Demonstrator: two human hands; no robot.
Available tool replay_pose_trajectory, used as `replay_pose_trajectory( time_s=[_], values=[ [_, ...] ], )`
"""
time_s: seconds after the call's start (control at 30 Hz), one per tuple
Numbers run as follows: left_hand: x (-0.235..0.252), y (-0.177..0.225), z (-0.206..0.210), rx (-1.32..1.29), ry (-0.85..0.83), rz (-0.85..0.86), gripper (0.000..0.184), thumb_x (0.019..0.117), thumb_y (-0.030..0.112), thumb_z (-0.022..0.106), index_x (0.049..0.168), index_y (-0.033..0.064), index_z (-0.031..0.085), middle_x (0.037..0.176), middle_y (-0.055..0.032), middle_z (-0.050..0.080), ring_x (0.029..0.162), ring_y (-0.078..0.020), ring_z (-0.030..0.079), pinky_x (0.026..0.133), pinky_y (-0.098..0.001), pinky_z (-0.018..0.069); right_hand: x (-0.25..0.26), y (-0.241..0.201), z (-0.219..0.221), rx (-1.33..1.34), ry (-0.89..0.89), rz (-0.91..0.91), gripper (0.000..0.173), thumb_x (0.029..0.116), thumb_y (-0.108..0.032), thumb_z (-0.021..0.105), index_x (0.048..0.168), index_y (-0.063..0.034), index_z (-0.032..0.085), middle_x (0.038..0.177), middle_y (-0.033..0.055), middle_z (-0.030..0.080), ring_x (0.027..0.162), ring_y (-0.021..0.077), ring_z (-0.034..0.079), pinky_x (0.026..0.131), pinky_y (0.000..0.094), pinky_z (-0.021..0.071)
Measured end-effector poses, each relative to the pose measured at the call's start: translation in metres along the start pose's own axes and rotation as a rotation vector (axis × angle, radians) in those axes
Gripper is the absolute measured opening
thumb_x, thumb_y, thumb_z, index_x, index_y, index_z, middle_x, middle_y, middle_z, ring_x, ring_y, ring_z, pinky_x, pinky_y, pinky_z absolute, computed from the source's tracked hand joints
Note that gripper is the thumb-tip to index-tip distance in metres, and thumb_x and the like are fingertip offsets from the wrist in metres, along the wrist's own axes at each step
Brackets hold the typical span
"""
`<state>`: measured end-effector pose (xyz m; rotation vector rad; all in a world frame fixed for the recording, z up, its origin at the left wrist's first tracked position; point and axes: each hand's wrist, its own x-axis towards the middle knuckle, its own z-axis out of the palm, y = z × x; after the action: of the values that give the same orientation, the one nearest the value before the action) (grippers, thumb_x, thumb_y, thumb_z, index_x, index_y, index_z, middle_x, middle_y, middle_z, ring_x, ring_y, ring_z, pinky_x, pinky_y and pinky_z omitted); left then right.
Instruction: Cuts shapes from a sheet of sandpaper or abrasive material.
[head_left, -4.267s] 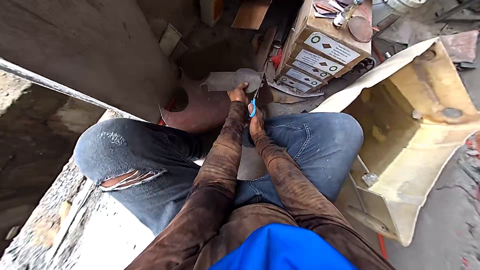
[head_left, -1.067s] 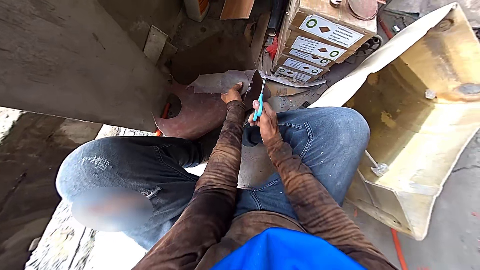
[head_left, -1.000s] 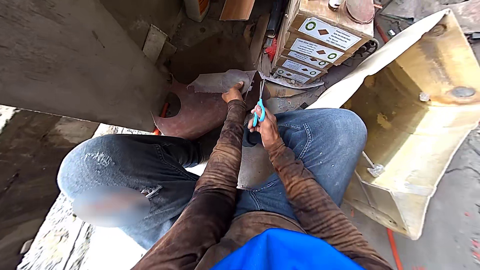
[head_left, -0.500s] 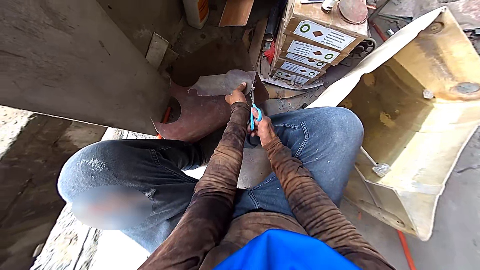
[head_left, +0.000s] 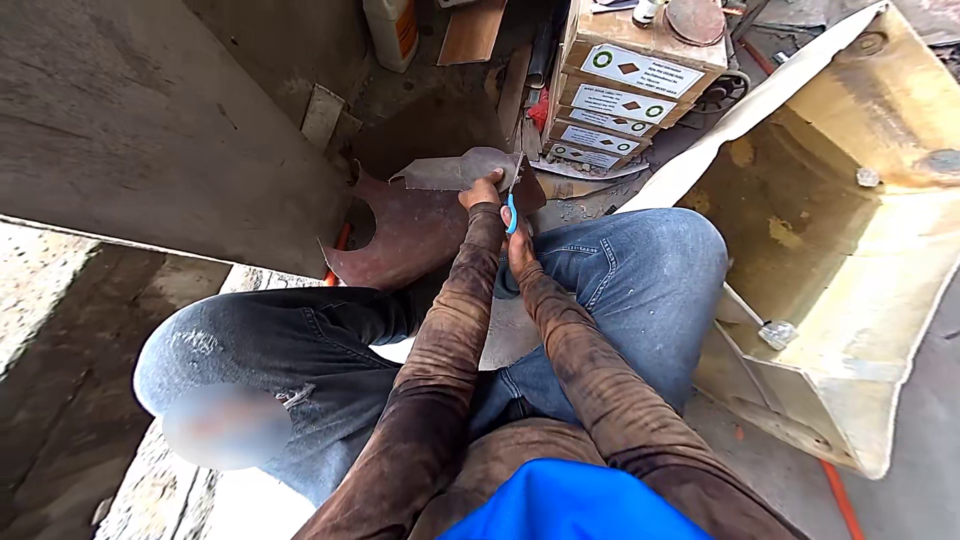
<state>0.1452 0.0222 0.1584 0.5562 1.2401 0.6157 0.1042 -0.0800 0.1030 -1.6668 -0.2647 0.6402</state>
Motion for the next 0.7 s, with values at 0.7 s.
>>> replay_pose_trajectory(
  time_s=[0.7],
  values=[
    [-0.017,-0.019,0.027,-0.124,-0.132,-0.111,0.073,0.0770,0.009,0.088,0.137,-0.0034,0.048,0.114,-0.0230,0.067,0.096,-0.0286,0.069,0.081,-0.0446,0.0599,0.003,-0.038,-0.016,-0.253,0.288,-0.103,0.064,0.1057,-0.057,0.032,0.133,-0.0054,0.058,0.122,0.0176,0.066,0.116,0.0297,0.062,0.097,0.0533,0.0489]
  ],
)
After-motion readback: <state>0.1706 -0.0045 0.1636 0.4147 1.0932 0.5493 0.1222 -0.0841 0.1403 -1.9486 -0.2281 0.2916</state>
